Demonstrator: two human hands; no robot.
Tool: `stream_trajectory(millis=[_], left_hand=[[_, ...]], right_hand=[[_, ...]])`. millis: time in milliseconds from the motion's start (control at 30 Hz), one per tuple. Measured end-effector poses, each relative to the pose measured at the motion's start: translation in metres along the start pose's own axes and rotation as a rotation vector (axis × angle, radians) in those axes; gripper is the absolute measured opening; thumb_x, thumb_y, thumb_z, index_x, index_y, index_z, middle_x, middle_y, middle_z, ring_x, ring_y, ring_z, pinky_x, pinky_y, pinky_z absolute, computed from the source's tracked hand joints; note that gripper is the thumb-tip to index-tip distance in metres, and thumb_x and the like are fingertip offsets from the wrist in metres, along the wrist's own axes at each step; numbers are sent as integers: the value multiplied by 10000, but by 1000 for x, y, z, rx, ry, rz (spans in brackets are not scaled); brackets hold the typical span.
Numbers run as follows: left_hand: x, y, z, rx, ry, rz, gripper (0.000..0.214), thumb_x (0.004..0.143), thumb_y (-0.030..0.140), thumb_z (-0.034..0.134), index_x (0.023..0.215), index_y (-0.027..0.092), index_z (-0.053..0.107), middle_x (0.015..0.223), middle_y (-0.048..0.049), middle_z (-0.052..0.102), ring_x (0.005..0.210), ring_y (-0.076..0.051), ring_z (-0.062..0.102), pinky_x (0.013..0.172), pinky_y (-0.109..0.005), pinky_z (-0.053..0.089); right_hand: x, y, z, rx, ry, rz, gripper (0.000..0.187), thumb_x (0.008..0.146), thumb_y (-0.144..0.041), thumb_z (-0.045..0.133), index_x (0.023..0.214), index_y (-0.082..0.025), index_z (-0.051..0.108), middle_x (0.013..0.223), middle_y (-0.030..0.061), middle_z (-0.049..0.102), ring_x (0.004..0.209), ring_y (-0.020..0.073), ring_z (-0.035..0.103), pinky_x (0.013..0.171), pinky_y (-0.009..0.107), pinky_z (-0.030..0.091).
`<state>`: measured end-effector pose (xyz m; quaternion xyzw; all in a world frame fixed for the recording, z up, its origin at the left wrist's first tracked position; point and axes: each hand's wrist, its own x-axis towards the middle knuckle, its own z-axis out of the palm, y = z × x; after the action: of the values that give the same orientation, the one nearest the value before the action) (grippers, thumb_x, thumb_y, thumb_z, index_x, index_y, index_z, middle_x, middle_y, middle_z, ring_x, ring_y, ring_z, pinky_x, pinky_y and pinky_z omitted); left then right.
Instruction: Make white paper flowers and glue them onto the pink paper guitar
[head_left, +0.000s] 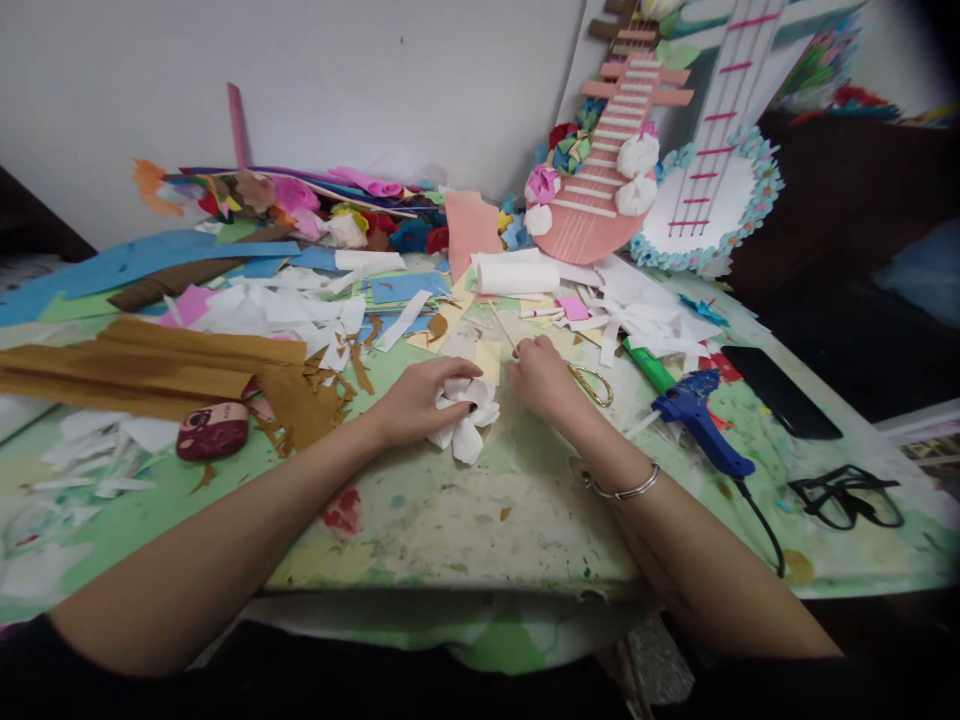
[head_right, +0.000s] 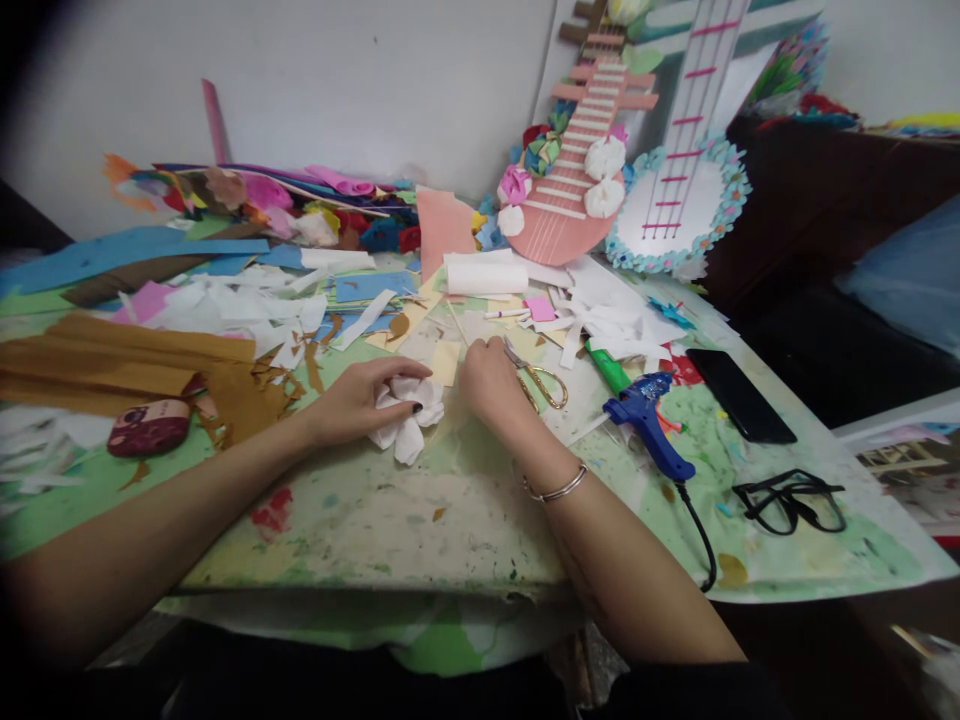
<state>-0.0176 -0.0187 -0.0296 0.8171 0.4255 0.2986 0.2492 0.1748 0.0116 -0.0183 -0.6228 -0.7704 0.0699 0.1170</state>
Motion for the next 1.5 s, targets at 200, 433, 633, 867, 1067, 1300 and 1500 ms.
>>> stream_trajectory(millis=[200, 433, 633, 867, 1067, 1300, 1500], left_hand=[[-1, -6, 3, 7, 86, -131, 208, 732, 306, 620, 882, 170, 665, 749, -11, 640, 691, -157, 582, 678, -282, 451], [0, -7, -1, -274, 276, -321, 283, 614, 283, 710, 839, 163, 585, 796, -26, 624, 729, -164, 594, 656, -283, 470], [1, -1, -6, -476, 323, -366, 339, 549, 226, 723, 821, 174, 527, 805, -9, 605, 731, -143, 591, 635, -256, 463], [-4, 0, -3, -555, 272, -316, 256, 618, 236, 743, 800, 162, 580, 776, -10, 623, 670, -116, 568, 567, -224, 433], [-5, 8, -2, -680, 235, -420, 298, 615, 277, 778, 846, 156, 631, 792, -38, 689, 588, -117, 570, 498, -222, 409], [-4, 6, -1, -591, 266, -434, 295, 614, 304, 788, 842, 152, 678, 794, -44, 694, 667, -145, 601, 566, -250, 453], [-5, 0, -1, -514, 282, -452, 208, 653, 323, 774, 748, 163, 683, 719, -18, 660, 592, -108, 538, 511, -231, 392]], right_hand=[[-6, 4, -18, 242, 61, -191, 200, 861, -155, 462, 876, -149, 661, 781, 35, 600, 724, 138, 519, 680, 244, 369], [-10, 11, -22, 464, 38, -397, 250, 844, -253, 527, 705, -156, 712, 567, -15, 578, 532, 85, 429, 556, 236, 320], [-10, 16, -21, 497, -33, -451, 483, 713, -50, 418, 1010, -224, 756, 726, -15, 703, 589, 90, 548, 600, 219, 400], [-13, 10, -19, 387, -35, -473, 579, 671, -28, 406, 1108, -239, 723, 611, -36, 625, 566, 88, 519, 583, 208, 363], [-14, 6, -19, 384, -37, -460, 478, 733, -60, 406, 1049, -214, 730, 767, 3, 716, 665, 118, 596, 644, 220, 403], [-12, 4, -19, 273, 79, -434, 315, 782, -82, 478, 892, -213, 742, 839, 31, 717, 835, 182, 601, 754, 295, 424], [-7, 17, -27, 245, 454, -279, 198, 784, -151, 567, 831, -211, 750, 835, 59, 657, 807, 193, 578, 772, 358, 442]])
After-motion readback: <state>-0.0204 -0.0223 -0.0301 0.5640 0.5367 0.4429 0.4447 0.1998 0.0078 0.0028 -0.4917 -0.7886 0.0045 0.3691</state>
